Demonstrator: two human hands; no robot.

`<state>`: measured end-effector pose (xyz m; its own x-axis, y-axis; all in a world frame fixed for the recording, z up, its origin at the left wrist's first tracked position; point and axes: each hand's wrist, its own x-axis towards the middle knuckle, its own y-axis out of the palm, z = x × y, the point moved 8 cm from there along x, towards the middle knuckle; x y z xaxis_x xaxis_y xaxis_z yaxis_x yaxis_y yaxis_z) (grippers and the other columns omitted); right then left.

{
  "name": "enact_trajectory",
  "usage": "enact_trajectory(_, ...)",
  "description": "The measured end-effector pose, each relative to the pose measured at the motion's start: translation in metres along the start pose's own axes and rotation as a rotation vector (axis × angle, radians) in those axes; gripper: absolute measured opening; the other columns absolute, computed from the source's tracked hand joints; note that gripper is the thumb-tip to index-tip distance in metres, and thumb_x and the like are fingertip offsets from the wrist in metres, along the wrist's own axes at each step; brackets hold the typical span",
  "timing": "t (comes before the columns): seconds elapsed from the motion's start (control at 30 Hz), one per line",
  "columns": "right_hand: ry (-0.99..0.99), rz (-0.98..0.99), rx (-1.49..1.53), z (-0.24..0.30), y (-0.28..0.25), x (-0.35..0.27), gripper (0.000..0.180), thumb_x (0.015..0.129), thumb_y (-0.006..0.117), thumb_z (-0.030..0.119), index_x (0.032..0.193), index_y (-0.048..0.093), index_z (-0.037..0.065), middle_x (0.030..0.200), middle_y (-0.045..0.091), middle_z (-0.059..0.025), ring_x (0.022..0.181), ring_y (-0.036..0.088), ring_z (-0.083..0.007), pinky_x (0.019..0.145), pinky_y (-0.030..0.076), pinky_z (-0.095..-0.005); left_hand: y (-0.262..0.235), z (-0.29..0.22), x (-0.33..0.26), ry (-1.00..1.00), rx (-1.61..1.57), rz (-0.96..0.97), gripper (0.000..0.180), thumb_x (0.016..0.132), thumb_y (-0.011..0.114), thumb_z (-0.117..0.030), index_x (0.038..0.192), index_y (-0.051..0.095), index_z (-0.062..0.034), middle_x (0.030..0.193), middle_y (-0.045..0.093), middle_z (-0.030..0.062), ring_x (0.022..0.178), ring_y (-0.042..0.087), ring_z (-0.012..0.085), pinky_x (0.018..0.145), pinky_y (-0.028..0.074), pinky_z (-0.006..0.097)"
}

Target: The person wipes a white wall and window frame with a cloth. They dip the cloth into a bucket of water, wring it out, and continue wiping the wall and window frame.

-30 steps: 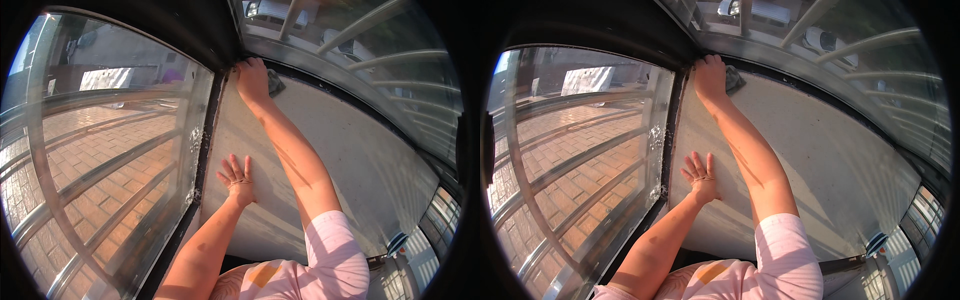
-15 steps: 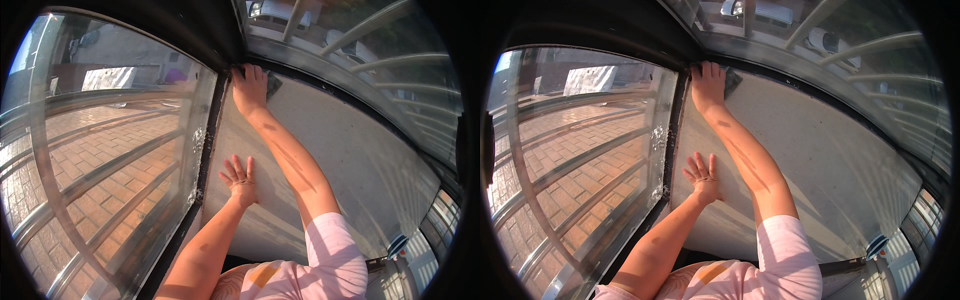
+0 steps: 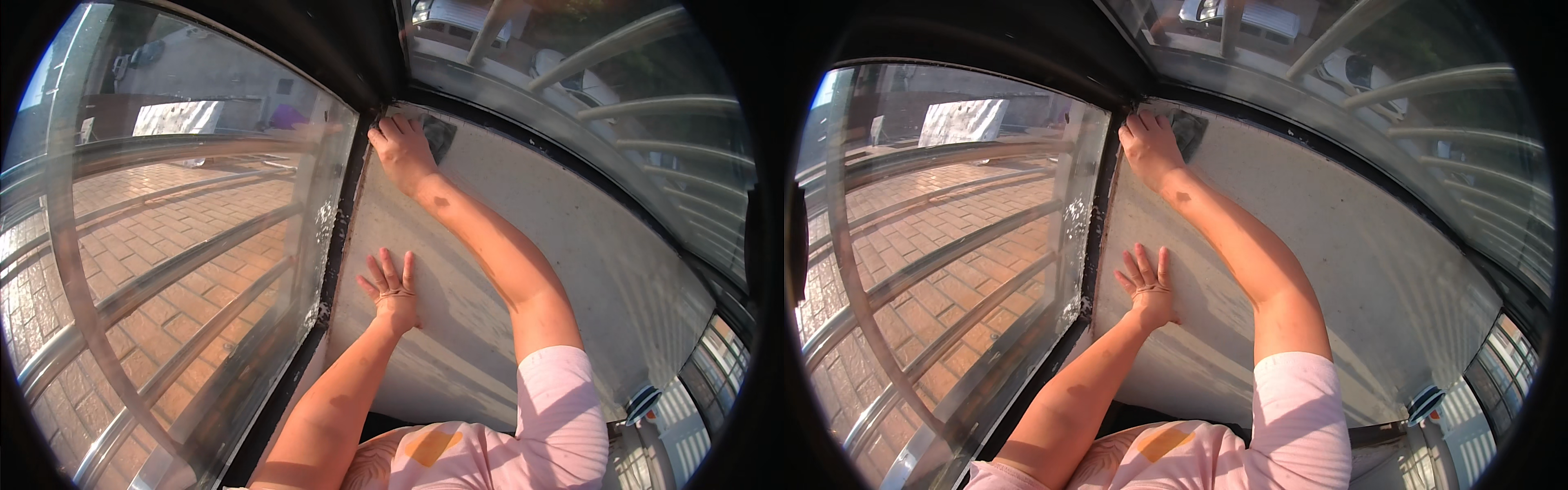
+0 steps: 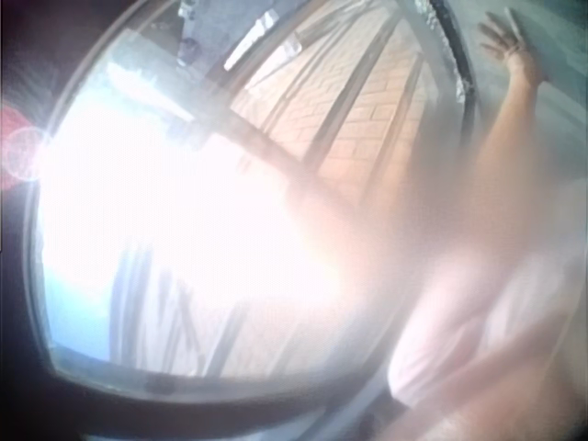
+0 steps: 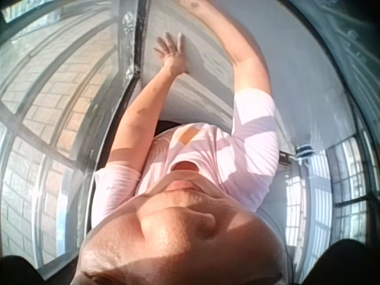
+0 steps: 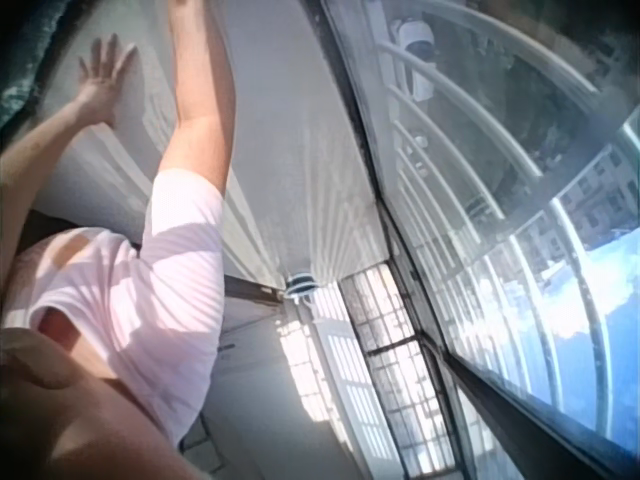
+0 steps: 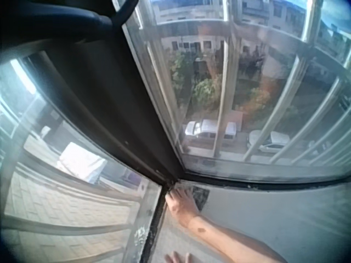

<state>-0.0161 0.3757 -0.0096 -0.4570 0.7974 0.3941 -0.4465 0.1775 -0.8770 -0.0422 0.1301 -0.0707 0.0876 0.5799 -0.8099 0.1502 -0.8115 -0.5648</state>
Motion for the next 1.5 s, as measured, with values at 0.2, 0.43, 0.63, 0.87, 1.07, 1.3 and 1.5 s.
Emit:
enact_trajectory(0.2, 0.153, -0.098, 0.189, -0.003, -0.020, -0.004, 0.024, 0.070, 0.056, 0.004, 0.094, 0.058, 0.001, 0.096, 0.053, -0.0105, 0.096, 0.049, -0.0259, 0.081, 0.043, -0.0343, 0.002, 0.003, -0.003, 0.035, -0.037, -0.073, 0.156, 0.034, 0.090, -0.042, 0.139, -0.023, -0.0160, 0.138, -0.028, 0.0327, 0.125, -0.024, 0.0557, 0.093, -0.003, 0.074)
enact_trajectory(0.43, 0.064, -0.046, 0.139, -0.012, -0.009, 0.015, 0.027, 0.071, 0.056, 0.002, 0.098, 0.057, 0.001, 0.099, 0.055, -0.0119, 0.099, 0.049, -0.0280, 0.084, 0.044, -0.0370, -0.005, 0.000, -0.006, 0.043, -0.107, -0.068, 0.152, 0.036, 0.089, -0.038, 0.141, -0.019, -0.0189, 0.140, -0.028, 0.0291, 0.126, -0.024, 0.0542, 0.094, -0.002, 0.075)
enact_trajectory(0.63, 0.053, 0.031, -0.147, 0.002, 0.004, 0.013, 0.024, 0.074, 0.054, 0.007, 0.097, 0.058, 0.001, 0.102, 0.056, -0.0106, 0.106, 0.047, -0.0282, 0.090, 0.041, -0.0377, -0.004, -0.002, -0.005, 0.071, -0.078, -0.081, 0.155, 0.034, 0.090, -0.041, 0.140, -0.020, -0.0160, 0.138, -0.028, 0.0321, 0.125, -0.025, 0.0560, 0.092, -0.002, 0.075)
enact_trajectory(0.87, -0.106, 0.039, -0.095, 0.021, 0.008, -0.009, 0.027, 0.074, 0.054, 0.009, 0.099, 0.056, -0.001, 0.106, 0.055, -0.0130, 0.110, 0.047, -0.0294, 0.097, 0.038, -0.0372, -0.002, 0.001, -0.004, 0.051, -0.080, -0.076, 0.156, 0.034, 0.090, -0.039, 0.140, -0.021, -0.0172, 0.138, -0.028, 0.0320, 0.125, -0.025, 0.0553, 0.093, -0.003, 0.074)
enact_trajectory(1.07, -0.133, 0.153, -0.190, 0.025, 0.009, -0.006, 0.021, 0.077, 0.052, 0.006, 0.096, 0.056, -0.001, 0.107, 0.056, -0.0130, 0.111, 0.049, -0.0275, 0.097, 0.040, -0.0361, 0.001, -0.001, -0.001, 0.038, -0.048, -0.044, 0.156, 0.034, 0.090, -0.040, 0.139, -0.023, -0.0164, 0.139, -0.027, 0.0319, 0.126, -0.024, 0.0551, 0.094, -0.003, 0.074)
enact_trajectory(1.3, -0.142, 0.088, 0.030, 0.016, -0.016, -0.005, 0.020, 0.077, 0.053, 0.007, 0.095, 0.055, -0.002, 0.110, 0.051, -0.0168, 0.110, 0.047, -0.0294, 0.093, 0.043, -0.0363, 0.000, 0.003, -0.003, 0.011, -0.007, -0.035, 0.157, 0.034, 0.089, -0.044, 0.139, -0.024, -0.0149, 0.139, -0.027, 0.0323, 0.126, -0.025, 0.0550, 0.094, -0.003, 0.074)
enact_trajectory(1.5, -0.054, 0.044, 0.138, 0.004, -0.003, -0.005, 0.020, 0.074, 0.054, 0.007, 0.093, 0.055, 0.000, 0.107, 0.050, -0.0187, 0.110, 0.046, -0.0321, 0.098, 0.038, -0.0397, -0.001, 0.000, -0.002, 0.018, 0.020, -0.036, 0.157, 0.035, 0.089, -0.044, 0.138, -0.025, -0.0149, 0.138, -0.028, 0.0325, 0.125, -0.025, 0.0554, 0.094, -0.003, 0.074)
